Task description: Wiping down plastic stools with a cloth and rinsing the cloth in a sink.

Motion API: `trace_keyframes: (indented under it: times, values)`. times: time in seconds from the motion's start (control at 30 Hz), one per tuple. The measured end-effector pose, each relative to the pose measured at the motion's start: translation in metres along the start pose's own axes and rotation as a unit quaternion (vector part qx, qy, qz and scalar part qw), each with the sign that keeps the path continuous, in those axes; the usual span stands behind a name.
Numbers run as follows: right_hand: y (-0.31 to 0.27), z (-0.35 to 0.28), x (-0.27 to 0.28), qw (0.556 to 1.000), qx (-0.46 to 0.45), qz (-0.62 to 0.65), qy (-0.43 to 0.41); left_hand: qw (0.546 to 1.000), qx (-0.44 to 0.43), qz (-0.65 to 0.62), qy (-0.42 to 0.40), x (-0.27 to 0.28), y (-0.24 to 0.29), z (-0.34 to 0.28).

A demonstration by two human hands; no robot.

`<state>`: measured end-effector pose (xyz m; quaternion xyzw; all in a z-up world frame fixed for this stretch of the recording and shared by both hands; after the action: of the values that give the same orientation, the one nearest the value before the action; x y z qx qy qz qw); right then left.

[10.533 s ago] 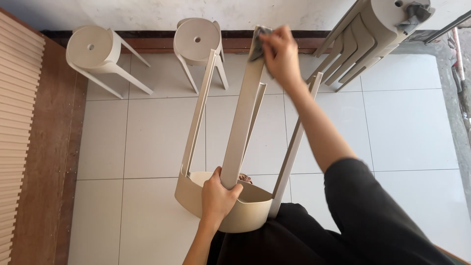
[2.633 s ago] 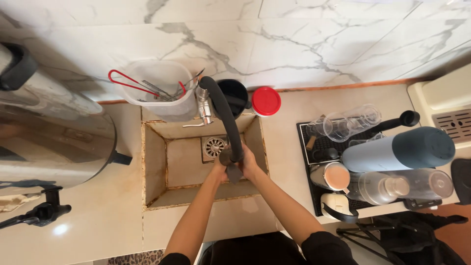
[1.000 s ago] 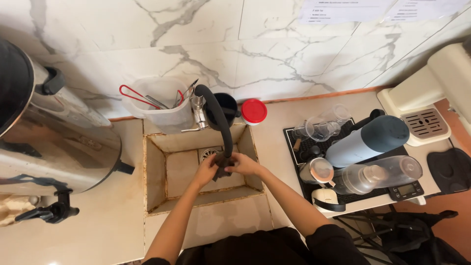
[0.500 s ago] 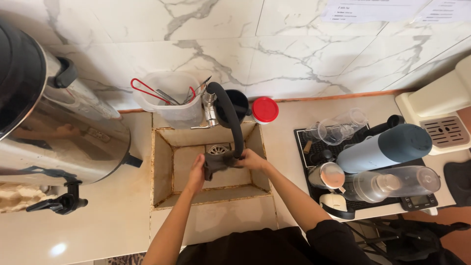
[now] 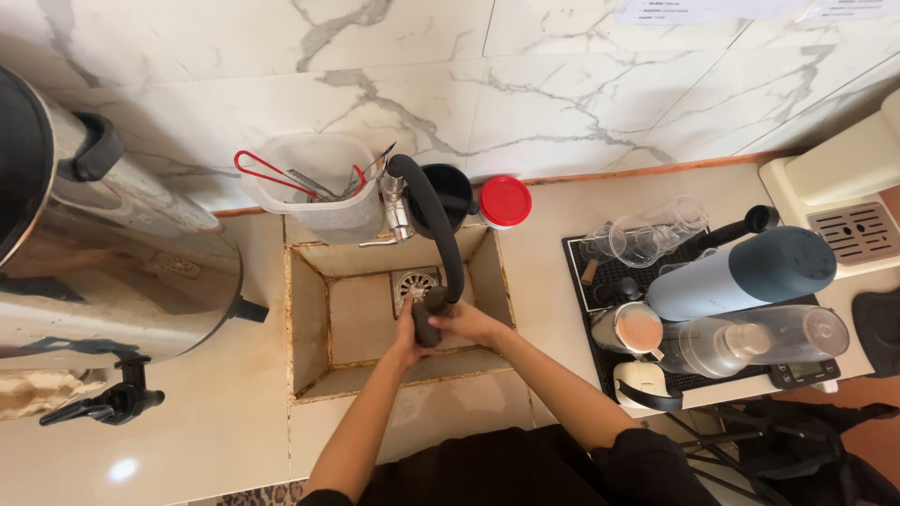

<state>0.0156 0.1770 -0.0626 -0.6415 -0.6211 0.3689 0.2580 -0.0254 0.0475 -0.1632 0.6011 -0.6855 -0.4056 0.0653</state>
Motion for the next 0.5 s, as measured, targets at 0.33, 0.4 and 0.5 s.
trace_keyframes:
  times: [0.33,0.4,0.5]
  values:
    - [0.118,0.049,0.113,0.990,0.004,-0.017,0.138,0.980,-0.020,-0.152,-0.130,-0.021,-0.017,0.031]
    - [0.080,0.022,0.089,0.980,-0.072,0.068,0.173,0.977,-0.059,-0.163,-0.122,-0.020,-0.024,0.045]
    - [0.058,0.014,0.050,0.942,-0.201,0.199,0.178,0.970,-0.107,-0.193,-0.101,-0.031,-0.032,0.054]
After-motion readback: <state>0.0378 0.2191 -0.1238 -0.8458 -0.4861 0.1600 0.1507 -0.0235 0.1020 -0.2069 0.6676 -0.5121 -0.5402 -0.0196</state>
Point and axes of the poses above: each hand's wrist, its own z-axis towards the middle knuckle, its own x-axis out of the back of the hand, y = z × x, the point moved 6 cm from there along z, towards the middle knuckle, and after that the axes turned 14 degrees about -x, right-handed, at the moved point
